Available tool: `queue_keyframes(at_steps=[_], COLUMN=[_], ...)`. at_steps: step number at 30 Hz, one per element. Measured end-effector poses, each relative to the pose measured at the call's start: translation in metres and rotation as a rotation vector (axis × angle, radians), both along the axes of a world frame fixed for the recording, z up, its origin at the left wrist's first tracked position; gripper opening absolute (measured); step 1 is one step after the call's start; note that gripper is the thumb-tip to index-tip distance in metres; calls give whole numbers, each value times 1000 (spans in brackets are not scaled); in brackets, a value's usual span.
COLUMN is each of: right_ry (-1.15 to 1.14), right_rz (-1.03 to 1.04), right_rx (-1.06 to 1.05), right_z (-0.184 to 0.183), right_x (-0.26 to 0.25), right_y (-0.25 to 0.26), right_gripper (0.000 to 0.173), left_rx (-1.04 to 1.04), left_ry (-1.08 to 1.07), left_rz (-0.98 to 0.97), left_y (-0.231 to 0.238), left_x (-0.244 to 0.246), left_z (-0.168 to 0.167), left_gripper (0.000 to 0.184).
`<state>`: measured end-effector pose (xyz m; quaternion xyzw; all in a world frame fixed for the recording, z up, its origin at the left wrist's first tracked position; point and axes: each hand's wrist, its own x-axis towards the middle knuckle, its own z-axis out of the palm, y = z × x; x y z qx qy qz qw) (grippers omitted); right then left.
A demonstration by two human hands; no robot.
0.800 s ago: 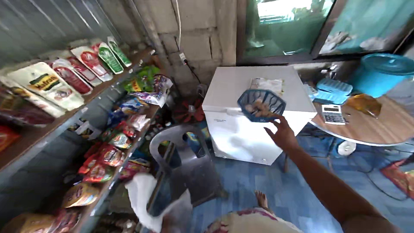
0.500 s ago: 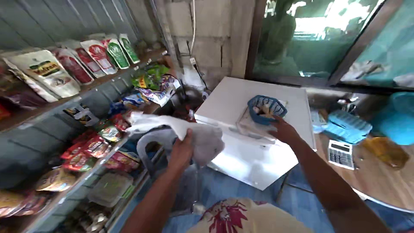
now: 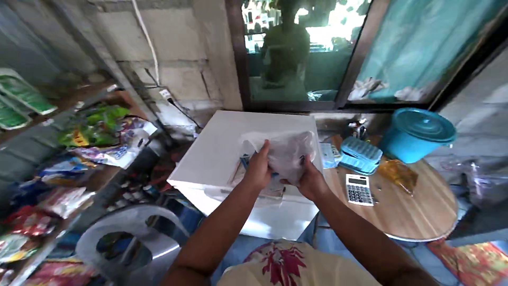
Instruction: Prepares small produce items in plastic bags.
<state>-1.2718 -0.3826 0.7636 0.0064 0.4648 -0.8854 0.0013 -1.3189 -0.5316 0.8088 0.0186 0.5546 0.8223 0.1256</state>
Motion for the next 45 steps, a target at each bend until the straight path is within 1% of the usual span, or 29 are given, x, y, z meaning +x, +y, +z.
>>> queue_keyframes(at_steps=[1, 2, 5, 6, 7, 8, 9, 10, 11, 14, 16, 17, 19, 20, 21, 23, 24, 26, 27, 28, 31, 32, 34, 37, 39, 41, 42, 43, 45], right_ry=[-24, -51, -87, -80, -81, -91, -104, -121, -132, -173, -159, -136, -51, -5, 30, 67, 76, 60, 60, 64, 82, 66, 12, -62, -91, -107, -104, -92, -47], right_rz=[-23, -40, -15, 14, 26, 18, -11, -55, -90, -120, -112, -92, -59, -61, -70, -113, -141, -184, -211, -225, -248, -241, -221, -217, -219, -224, -219, -208, -161], right_rx=[23, 45, 126, 158, 206, 269, 346, 426, 511, 701, 797, 848, 967, 1041, 1119, 1221, 1235, 1196, 1159, 1109, 893, 809, 671, 522, 450, 389, 380, 382, 396], right_z=[5, 9, 20, 21, 21, 21, 21, 21, 22, 26, 30, 34, 43, 46, 51, 60, 65, 82, 92, 99, 115, 118, 122, 119, 119, 126, 130, 133, 137], right_x=[-6, -11, -24, -28, -31, -35, -39, -44, -51, -72, -85, -91, -100, -105, -109, -115, -115, -113, -110, -108, -107, -109, -114, -128, -133, -136, -136, -137, -139], right_y=[8, 15, 37, 44, 48, 50, 49, 47, 43, 23, 10, 5, -7, -13, -18, -27, -31, -37, -39, -39, -33, -31, -26, -18, -12, -8, -5, -3, 0], right_gripper=[52, 57, 83, 87, 87, 82, 69, 52, 44, 46, 41, 42, 43, 43, 43, 43, 44, 45, 45, 44, 39, 37, 35, 32, 30, 27, 26, 26, 26], left_rx=[-23, -28, -12, -13, -29, -64, -128, -221, -344, -777, -971, -1003, -957, -919, -861, -682, -569, -386, -351, -372, -573, -600, -532, -458, -449, -418, -387, -350, -251], left_ry=[-2, -12, -87, -94, -99, -100, -95, -76, -36, 107, 234, 315, 528, 604, 640, 626, 593, 534, 517, 504, 468, 462, 449, 489, 499, 509, 518, 535, 586], left_rz=[-43, -89, -167, -201, -242, -292, -353, -425, -515, -748, -757, -714, -591, -566, -559, -581, -584, -597, -605, -622, -677, -682, -664, -637, -601, -572, -575, -584, -600], left_y=[2, 2, 0, -2, -6, -10, -16, -23, -33, -67, -83, -87, -88, -86, -81, -71, -67, -62, -61, -61, -60, -56, -47, -36, -32, -32, -34, -36, -40], left_x=[-8, -16, -42, -50, -57, -63, -70, -75, -81, -101, -112, -119, -139, -151, -160, -172, -175, -178, -179, -178, -178, -177, -177, -178, -175, -170, -167, -165, -164], left_z=[-1, -2, -11, -14, -17, -20, -20, -18, -15, 1, 17, 23, 20, 16, 12, 1, -7, -21, -27, -30, -21, -15, -5, 2, 10, 24, 30, 36, 43], left_gripper=[54, 55, 57, 57, 58, 58, 59, 58, 57, 55, 52, 47, 38, 46, 62, 99, 109, 118, 116, 108, 57, 44, 28, 20, 20, 25, 35, 49, 84])
